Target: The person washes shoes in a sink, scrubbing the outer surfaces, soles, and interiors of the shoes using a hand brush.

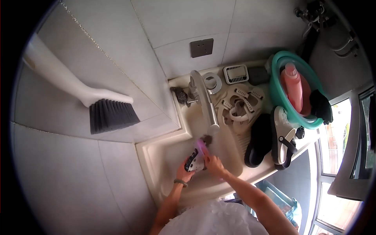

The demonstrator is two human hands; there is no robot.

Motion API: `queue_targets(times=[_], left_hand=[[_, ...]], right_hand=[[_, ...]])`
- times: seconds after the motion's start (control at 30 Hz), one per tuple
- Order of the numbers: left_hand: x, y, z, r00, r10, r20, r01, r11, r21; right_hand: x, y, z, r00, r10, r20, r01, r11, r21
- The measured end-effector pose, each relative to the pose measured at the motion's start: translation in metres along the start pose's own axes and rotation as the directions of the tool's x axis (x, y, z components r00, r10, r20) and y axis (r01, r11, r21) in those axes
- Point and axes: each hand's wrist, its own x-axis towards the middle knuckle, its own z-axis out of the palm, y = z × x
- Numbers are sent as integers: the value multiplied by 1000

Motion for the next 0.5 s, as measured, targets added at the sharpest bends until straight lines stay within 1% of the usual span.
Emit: queue_targets(times=[0.03,0.07,0.1,0.13,0.2,0.27,0.33,0.4,0.43,0.47,0.5], left_hand=[[-5,21,-6,1000,-3,2,3,1000,25],[-4,18,-5,1000,0,-5,0,1000,24],[-3,12,-4,1000,6,7,-6,1000,-17],[-1,1,-4,1000,14,20,-13,998,-54],[6,-16,-7,1000,10,19,-9,998,-60],[8,-28,-6,993,-96,68,100,993,-61],[6,-27,-6,988,-99,114,102,995,-22],[10,-16,-7,991,-83,101,65,984,168],[20,-21,-10,972,-87,217,70,994,84],[34,-16,-10,975,-79,207,63,994,85],[52,-4,-7,923,-276,268,225,952,207]], right_hand=[[19,10,11,999,5,-50,-5,1000,-6],[38,21,23,995,9,-100,-10,1000,-12],[58,31,25,999,31,-34,-30,999,17],[52,23,23,999,46,-28,-44,997,64],[41,6,18,997,78,-18,-74,985,158],[-2,-10,20,995,-26,100,22,999,35],[-9,-20,14,997,-73,-25,76,991,114],[32,3,27,992,115,-47,-109,987,113],[46,13,30,993,116,-31,-114,991,73],[60,23,32,993,117,-15,-117,993,31],[75,31,34,993,118,1,-118,993,-10]])
